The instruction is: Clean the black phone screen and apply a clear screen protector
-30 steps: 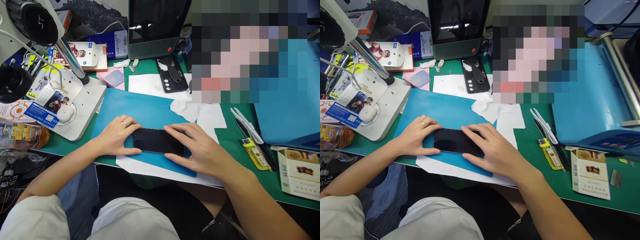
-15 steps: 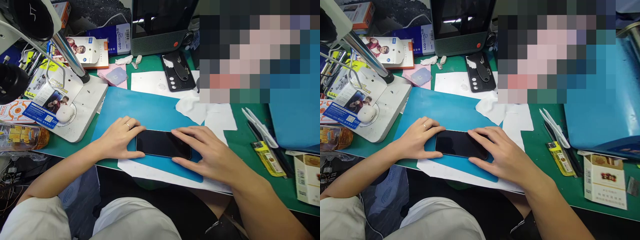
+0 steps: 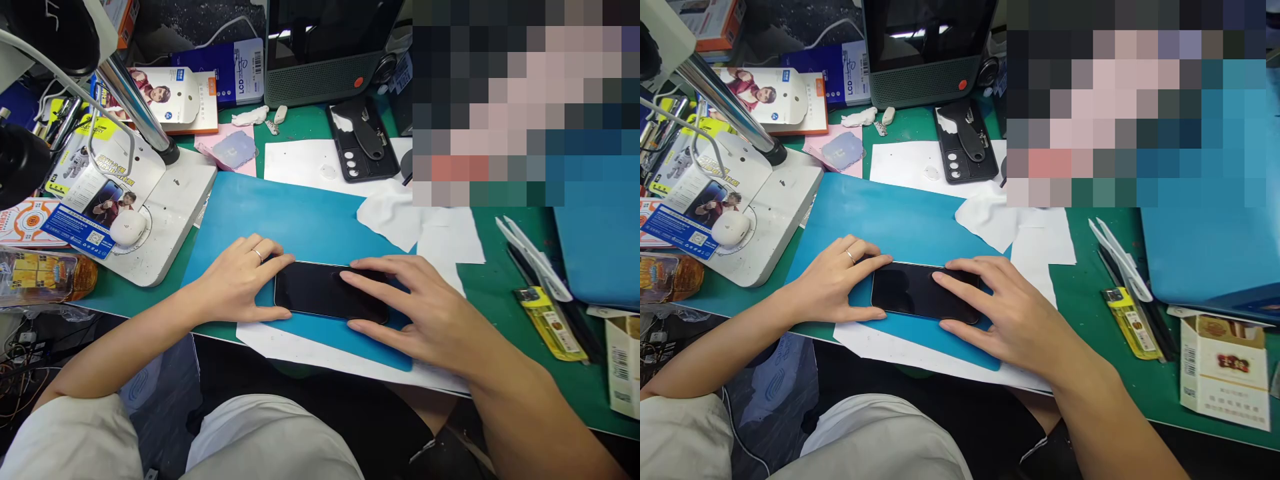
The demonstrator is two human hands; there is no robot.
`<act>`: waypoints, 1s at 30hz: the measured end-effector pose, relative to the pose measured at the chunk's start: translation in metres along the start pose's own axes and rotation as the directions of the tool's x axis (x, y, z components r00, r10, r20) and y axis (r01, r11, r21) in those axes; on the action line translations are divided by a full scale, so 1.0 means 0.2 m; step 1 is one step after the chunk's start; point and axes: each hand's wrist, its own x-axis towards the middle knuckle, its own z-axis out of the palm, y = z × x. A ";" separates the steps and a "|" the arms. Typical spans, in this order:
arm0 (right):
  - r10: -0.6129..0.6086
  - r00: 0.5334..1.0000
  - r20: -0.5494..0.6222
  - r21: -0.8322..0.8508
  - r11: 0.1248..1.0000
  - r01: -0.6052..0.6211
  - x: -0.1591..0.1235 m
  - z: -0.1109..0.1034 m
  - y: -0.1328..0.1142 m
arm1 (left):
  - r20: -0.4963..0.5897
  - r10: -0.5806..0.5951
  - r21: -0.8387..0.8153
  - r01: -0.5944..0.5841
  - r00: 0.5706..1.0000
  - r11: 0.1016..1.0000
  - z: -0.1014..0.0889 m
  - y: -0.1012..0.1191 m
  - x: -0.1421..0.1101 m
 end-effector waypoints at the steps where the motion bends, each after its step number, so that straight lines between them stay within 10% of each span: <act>1: 0.000 1.000 -0.001 0.005 1.000 0.000 0.00 0.00 0.00 | -0.003 0.004 0.003 -0.004 1.000 1.000 0.00 0.00 0.00; 30: -0.055 0.998 -0.037 0.004 0.998 0.055 -0.01 0.02 0.02 | 0.011 0.016 -0.002 -0.016 1.000 1.000 0.00 -0.01 0.00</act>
